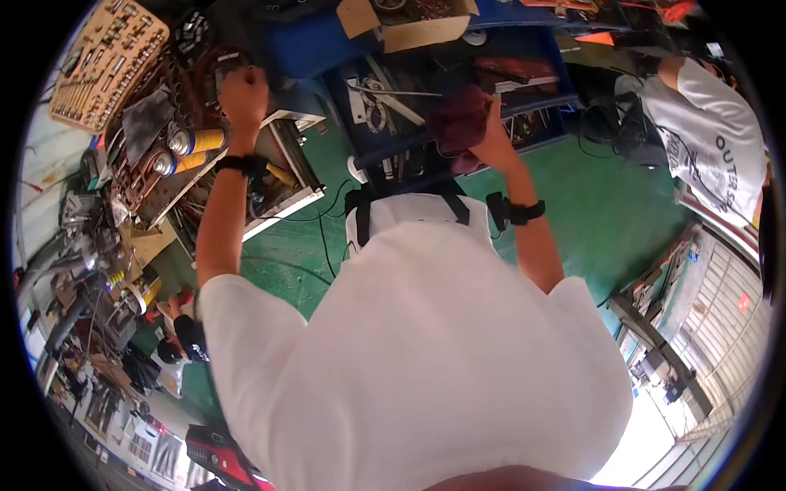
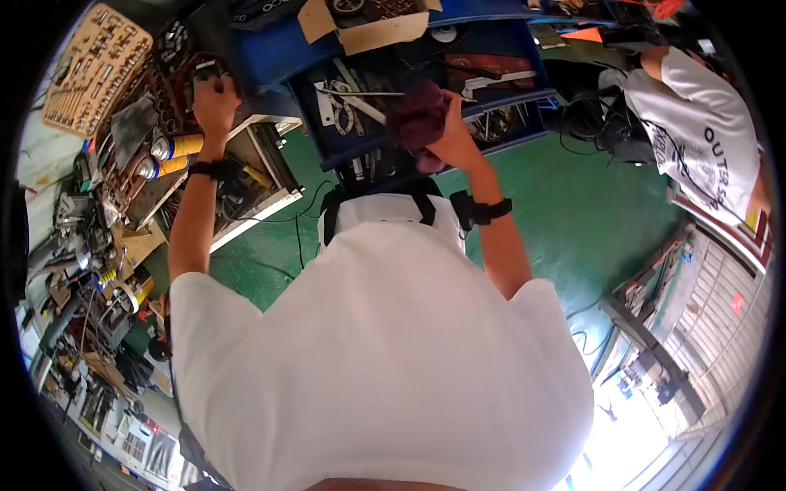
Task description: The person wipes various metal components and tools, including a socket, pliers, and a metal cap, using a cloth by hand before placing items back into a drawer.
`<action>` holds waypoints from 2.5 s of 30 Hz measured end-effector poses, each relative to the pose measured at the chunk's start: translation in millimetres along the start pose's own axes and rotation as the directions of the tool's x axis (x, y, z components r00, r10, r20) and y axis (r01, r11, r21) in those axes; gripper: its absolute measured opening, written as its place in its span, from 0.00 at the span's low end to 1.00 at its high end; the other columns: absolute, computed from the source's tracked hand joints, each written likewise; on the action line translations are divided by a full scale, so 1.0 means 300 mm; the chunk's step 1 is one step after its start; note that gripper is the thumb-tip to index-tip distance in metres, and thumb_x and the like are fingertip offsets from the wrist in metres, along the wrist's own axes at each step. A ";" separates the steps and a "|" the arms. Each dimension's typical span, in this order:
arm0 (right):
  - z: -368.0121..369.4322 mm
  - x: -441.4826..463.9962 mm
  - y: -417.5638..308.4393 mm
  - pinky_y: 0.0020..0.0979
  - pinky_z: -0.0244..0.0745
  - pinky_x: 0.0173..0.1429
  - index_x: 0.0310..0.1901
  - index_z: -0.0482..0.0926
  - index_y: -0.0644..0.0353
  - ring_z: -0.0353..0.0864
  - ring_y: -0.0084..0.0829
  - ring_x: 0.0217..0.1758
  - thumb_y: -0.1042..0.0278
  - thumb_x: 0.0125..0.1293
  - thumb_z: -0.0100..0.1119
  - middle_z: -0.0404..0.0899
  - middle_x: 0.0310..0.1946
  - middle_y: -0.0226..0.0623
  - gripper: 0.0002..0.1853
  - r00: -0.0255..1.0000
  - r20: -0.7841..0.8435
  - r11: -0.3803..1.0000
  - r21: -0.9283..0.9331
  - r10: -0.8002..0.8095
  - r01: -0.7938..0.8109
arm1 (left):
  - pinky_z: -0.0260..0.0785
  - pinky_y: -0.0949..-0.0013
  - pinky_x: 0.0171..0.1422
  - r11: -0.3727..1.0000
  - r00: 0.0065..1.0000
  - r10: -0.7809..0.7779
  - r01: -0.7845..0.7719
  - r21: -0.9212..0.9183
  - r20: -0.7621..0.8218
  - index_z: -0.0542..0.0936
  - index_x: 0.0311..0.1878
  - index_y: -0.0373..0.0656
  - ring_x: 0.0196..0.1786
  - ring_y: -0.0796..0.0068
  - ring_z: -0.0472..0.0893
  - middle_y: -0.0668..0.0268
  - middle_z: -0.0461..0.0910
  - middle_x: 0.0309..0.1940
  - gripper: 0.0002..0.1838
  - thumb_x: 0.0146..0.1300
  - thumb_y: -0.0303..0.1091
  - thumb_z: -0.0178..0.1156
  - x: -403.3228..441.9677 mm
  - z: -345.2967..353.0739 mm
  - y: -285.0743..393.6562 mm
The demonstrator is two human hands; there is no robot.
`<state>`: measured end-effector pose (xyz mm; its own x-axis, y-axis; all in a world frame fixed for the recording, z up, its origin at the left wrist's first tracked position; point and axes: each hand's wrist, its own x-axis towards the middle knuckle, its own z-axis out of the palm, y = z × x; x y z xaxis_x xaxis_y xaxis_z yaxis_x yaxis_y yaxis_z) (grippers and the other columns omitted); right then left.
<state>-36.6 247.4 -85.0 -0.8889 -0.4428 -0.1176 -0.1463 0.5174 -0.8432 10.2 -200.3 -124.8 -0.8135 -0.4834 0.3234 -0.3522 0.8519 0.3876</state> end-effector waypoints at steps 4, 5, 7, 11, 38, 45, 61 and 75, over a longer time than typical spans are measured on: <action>0.097 -0.017 -0.145 0.37 0.71 0.63 0.59 0.52 0.58 0.76 0.38 0.58 0.68 0.49 0.77 0.74 0.54 0.44 0.44 0.971 0.188 0.941 0.328 -0.146 0.078 | 0.70 0.59 0.42 0.904 0.892 0.042 0.158 -0.398 0.449 0.79 0.39 0.42 0.35 0.67 0.77 0.62 0.77 0.31 0.13 0.63 0.43 0.63 -0.145 -0.104 0.055; 0.131 -0.015 -0.167 0.36 0.69 0.65 0.57 0.53 0.57 0.74 0.36 0.59 0.68 0.50 0.77 0.72 0.56 0.43 0.42 0.938 0.242 0.889 0.443 -0.248 0.121 | 0.71 0.63 0.46 0.865 0.834 0.117 0.181 -0.468 0.539 0.78 0.48 0.43 0.40 0.71 0.76 0.63 0.78 0.38 0.16 0.62 0.42 0.65 -0.196 -0.111 0.072; 0.220 -0.022 -0.155 0.34 0.69 0.64 0.56 0.53 0.57 0.73 0.34 0.59 0.69 0.50 0.77 0.70 0.56 0.43 0.41 0.940 0.237 0.886 0.449 -0.246 0.119 | 0.70 0.64 0.53 0.840 0.680 0.306 0.137 -0.525 0.666 0.71 0.60 0.44 0.50 0.70 0.74 0.63 0.75 0.50 0.28 0.59 0.39 0.69 -0.257 -0.246 0.280; 0.234 -0.023 -0.263 0.32 0.69 0.62 0.55 0.53 0.55 0.73 0.32 0.56 0.70 0.51 0.77 0.69 0.54 0.44 0.40 0.900 0.349 0.914 0.390 -0.261 0.113 | 0.68 0.63 0.60 0.662 0.675 0.479 0.142 -0.736 0.561 0.71 0.62 0.43 0.59 0.65 0.72 0.60 0.73 0.56 0.32 0.54 0.34 0.71 -0.406 -0.185 0.454; 0.024 0.142 0.189 0.44 0.74 0.56 0.52 0.74 0.64 0.77 0.50 0.52 0.72 0.57 0.58 0.75 0.48 0.48 0.19 0.964 0.141 0.859 -0.438 -0.224 0.263 | 0.70 0.59 0.55 0.913 0.965 -0.076 0.168 -0.371 0.251 0.77 0.44 0.33 0.45 0.54 0.77 0.52 0.76 0.43 0.23 0.51 0.40 0.70 -0.609 0.066 0.326; 0.069 0.175 0.232 0.46 0.75 0.54 0.50 0.75 0.63 0.76 0.49 0.51 0.71 0.54 0.59 0.75 0.44 0.47 0.20 0.982 0.095 0.809 -0.557 -0.165 0.190 | 0.69 0.60 0.56 0.702 0.776 -0.410 0.604 -0.377 0.479 0.74 0.54 0.36 0.50 0.60 0.78 0.51 0.77 0.46 0.29 0.52 0.41 0.69 -0.589 0.006 0.297; 0.310 0.162 0.027 0.47 0.78 0.48 0.38 0.77 0.63 0.82 0.51 0.44 0.62 0.57 0.64 0.80 0.38 0.49 0.14 0.974 0.227 0.861 -0.493 -0.015 0.128 | 0.72 0.62 0.51 0.727 0.718 -0.198 0.564 -0.391 0.667 0.78 0.47 0.34 0.42 0.58 0.81 0.52 0.82 0.39 0.19 0.55 0.36 0.66 -0.673 -0.005 0.202; 0.341 0.207 0.091 0.47 0.78 0.49 0.39 0.79 0.69 0.82 0.56 0.42 0.58 0.53 0.66 0.81 0.36 0.58 0.20 0.929 0.371 0.924 -0.348 -0.018 0.157 | 0.72 0.67 0.49 0.632 0.721 -0.156 0.598 -0.492 0.675 0.76 0.50 0.37 0.42 0.70 0.79 0.59 0.82 0.39 0.18 0.60 0.34 0.65 -0.673 -0.051 0.254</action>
<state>-51.4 159.0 -169.1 -0.6618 -0.6920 -0.2884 -0.4254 0.6634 -0.6155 154.7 -40.7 -147.4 -0.8441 -0.3452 -0.4103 -0.4813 0.1503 0.8636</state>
